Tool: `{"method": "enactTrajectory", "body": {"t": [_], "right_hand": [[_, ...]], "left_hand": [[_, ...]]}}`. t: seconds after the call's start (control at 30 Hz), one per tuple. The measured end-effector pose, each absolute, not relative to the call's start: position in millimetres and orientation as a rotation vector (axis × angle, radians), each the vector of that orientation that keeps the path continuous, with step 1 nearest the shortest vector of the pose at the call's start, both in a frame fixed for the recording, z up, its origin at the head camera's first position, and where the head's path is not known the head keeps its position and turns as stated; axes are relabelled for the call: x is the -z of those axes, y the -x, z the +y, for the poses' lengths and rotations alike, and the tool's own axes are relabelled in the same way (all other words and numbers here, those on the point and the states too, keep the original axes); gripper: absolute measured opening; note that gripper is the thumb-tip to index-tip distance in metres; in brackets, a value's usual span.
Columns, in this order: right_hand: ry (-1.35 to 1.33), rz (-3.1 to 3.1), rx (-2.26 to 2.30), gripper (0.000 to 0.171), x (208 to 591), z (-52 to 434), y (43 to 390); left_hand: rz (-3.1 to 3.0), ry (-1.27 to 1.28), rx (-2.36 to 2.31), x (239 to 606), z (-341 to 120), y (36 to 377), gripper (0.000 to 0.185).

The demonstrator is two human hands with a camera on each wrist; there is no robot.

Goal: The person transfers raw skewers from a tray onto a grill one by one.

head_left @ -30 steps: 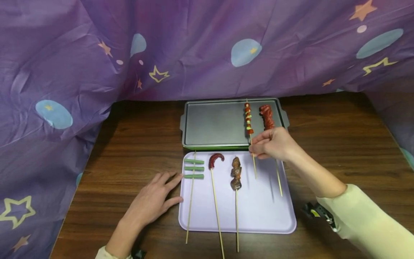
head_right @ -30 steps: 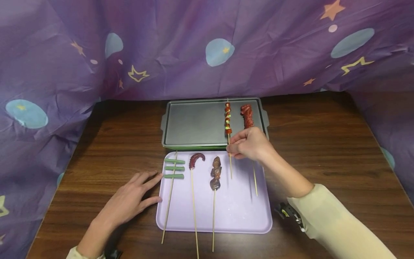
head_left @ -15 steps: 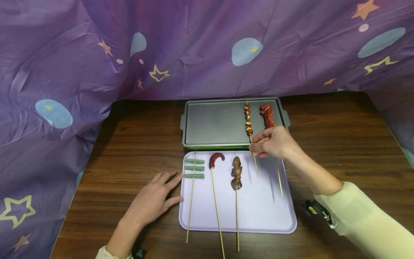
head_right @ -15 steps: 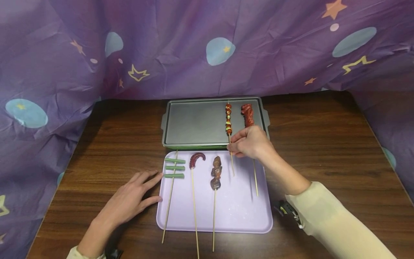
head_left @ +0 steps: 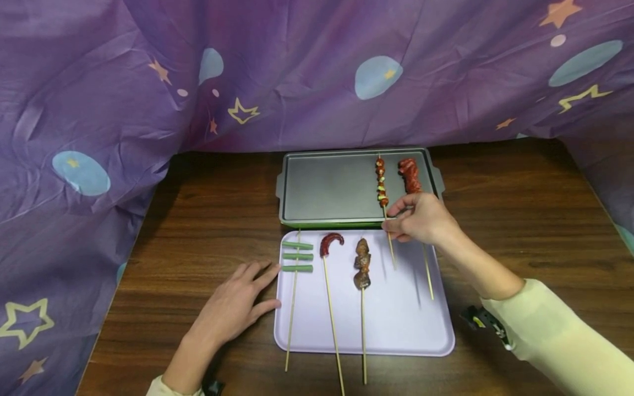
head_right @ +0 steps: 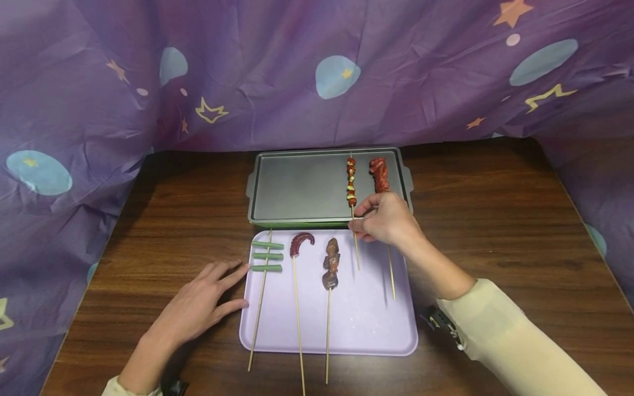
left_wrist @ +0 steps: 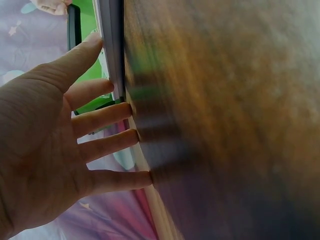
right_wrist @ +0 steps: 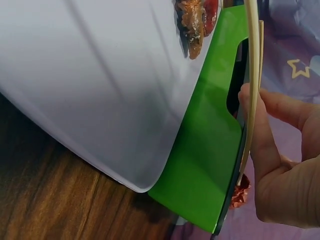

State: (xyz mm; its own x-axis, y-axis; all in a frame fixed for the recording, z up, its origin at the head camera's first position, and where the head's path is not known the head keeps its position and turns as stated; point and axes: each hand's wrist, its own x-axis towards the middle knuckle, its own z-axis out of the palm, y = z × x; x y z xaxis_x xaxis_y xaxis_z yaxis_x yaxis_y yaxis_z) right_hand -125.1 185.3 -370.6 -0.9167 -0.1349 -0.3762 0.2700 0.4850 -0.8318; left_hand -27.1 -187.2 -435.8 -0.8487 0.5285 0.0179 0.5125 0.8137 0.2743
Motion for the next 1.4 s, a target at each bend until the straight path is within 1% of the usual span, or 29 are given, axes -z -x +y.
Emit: {"method": "enactTrajectory", "body": {"t": [0.27, 0.47, 0.6, 0.77, 0.87, 0.97, 1.1, 1.2, 1.4], "right_hand": [[-0.123, 2.355, 1.377, 0.027, 369.9, 186.6, 119.5], [-0.058, 2.472, 1.35, 0.03, 349.2, 193.1, 102.8], [0.034, 2.518, 1.431, 0.032, 332.1, 198.7, 73.4], [0.164, 2.463, 1.565, 0.026, 322.3, 201.2, 20.3], [0.182, 2.355, 1.589, 0.026, 333.0, 197.3, -4.3], [0.123, 2.242, 1.586, 0.033, 354.8, 186.5, -16.6], [0.046, 2.101, 1.638, 0.042, 391.1, 168.5, -24.6], [-0.004, 2.057, 1.651, 0.043, 414.7, 158.5, -30.1], [-0.124, 2.098, 1.599, 0.042, 437.1, 149.4, -31.6]], "left_hand": [[2.929, -0.829, -0.425, 439.0, -188.9, 22.5, 0.069], [2.927, -0.822, -0.433, 440.2, -191.0, 20.2, 0.068], [2.921, -0.835, -0.432, 439.0, -192.6, 21.7, 0.068], [2.926, -0.865, -0.433, 435.3, -192.4, 28.0, 0.068], [2.935, -0.879, -0.44, 433.6, -191.9, 31.8, 0.068], [2.939, -0.873, -0.436, 433.4, -191.6, 33.3, 0.069], [2.934, -0.865, -0.423, 434.9, -191.2, 32.3, 0.069], [2.931, -0.873, -0.423, 436.2, -190.7, 31.0, 0.069], [2.936, -0.88, -0.437, 437.1, -190.5, 29.3, 0.069]]}}
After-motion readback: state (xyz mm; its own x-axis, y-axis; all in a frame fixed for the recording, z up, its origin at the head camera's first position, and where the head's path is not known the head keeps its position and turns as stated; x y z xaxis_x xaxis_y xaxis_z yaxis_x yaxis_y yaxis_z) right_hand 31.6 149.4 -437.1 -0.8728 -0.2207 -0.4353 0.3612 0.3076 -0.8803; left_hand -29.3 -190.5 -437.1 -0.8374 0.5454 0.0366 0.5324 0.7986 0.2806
